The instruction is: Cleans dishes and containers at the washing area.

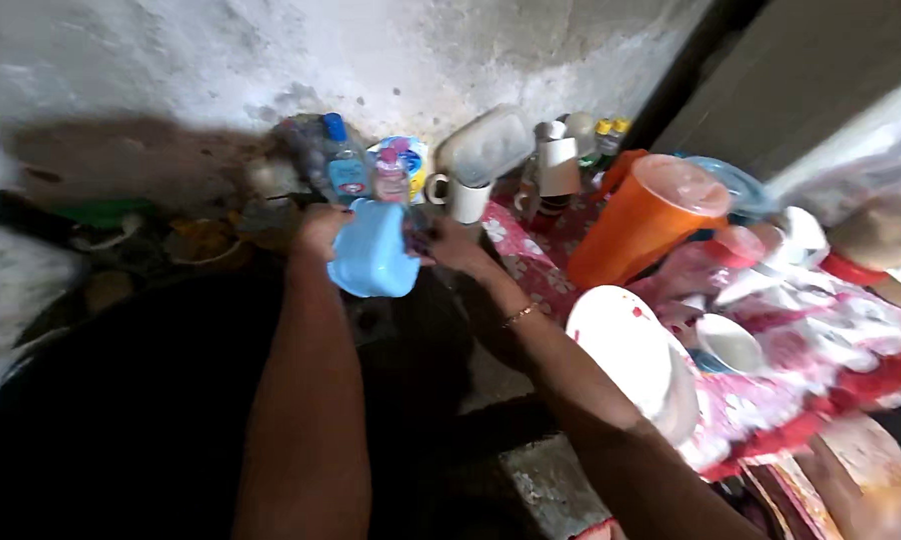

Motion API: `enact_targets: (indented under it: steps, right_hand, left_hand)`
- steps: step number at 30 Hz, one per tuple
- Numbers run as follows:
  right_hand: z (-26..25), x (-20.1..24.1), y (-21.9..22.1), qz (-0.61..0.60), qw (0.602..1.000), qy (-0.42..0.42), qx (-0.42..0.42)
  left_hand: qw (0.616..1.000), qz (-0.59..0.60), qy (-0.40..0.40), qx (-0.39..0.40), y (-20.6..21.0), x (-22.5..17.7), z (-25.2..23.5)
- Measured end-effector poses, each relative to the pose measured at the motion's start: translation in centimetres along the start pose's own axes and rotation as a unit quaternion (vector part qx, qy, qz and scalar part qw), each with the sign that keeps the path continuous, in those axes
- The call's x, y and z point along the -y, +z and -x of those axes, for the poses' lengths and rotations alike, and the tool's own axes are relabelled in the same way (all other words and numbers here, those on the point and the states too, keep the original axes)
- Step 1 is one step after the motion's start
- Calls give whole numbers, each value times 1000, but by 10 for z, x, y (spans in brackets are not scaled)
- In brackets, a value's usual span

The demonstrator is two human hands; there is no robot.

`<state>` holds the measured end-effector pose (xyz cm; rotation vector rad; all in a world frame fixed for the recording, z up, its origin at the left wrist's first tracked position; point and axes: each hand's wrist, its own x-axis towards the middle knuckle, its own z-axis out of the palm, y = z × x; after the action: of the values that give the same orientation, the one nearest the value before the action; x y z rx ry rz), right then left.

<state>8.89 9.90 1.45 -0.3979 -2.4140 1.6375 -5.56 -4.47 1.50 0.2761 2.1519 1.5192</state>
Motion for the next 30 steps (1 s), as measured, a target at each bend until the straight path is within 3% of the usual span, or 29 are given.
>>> enact_targets:
  steps: [2, 5, 12, 15, 18, 21, 25, 28, 30]
  right_hand:
    - [7, -4, -4, 112, 993, -23, -32]
    - [9, -5, -8, 157, 981, -57, -94]
    - [10, 15, 2, 309, 931, -193, -12]
    - [15, 24, 1, 333, 918, -215, 18]
    - [28, 34, 11, 366, 911, -187, -28]
    - [24, 31, 13, 293, 946, -108, -88]
    - [12, 12, 1, 58, 996, -42, -58]
    - [1, 6, -2, -110, 987, 100, -64]
    - [-8, 4, -1, -146, 974, 164, -63]
  left_hand:
    - [999, -44, 29, 7, 1, -4, 12]
    - [992, -123, 39, 6, 0, -3, 12]
    - [999, 10, -32, 6, -4, -2, 1]
    - [999, 27, -40, -5, -9, -1, 1]
    - [994, 95, -43, -34, -6, 3, 0]
    - [976, 209, -58, -34, -6, 3, 4]
    - [968, 235, -75, -37, -3, 2, 1]
    - [977, 202, -65, -5, -4, 2, 0]
    - [990, 136, -46, 17, 0, 3, -4]
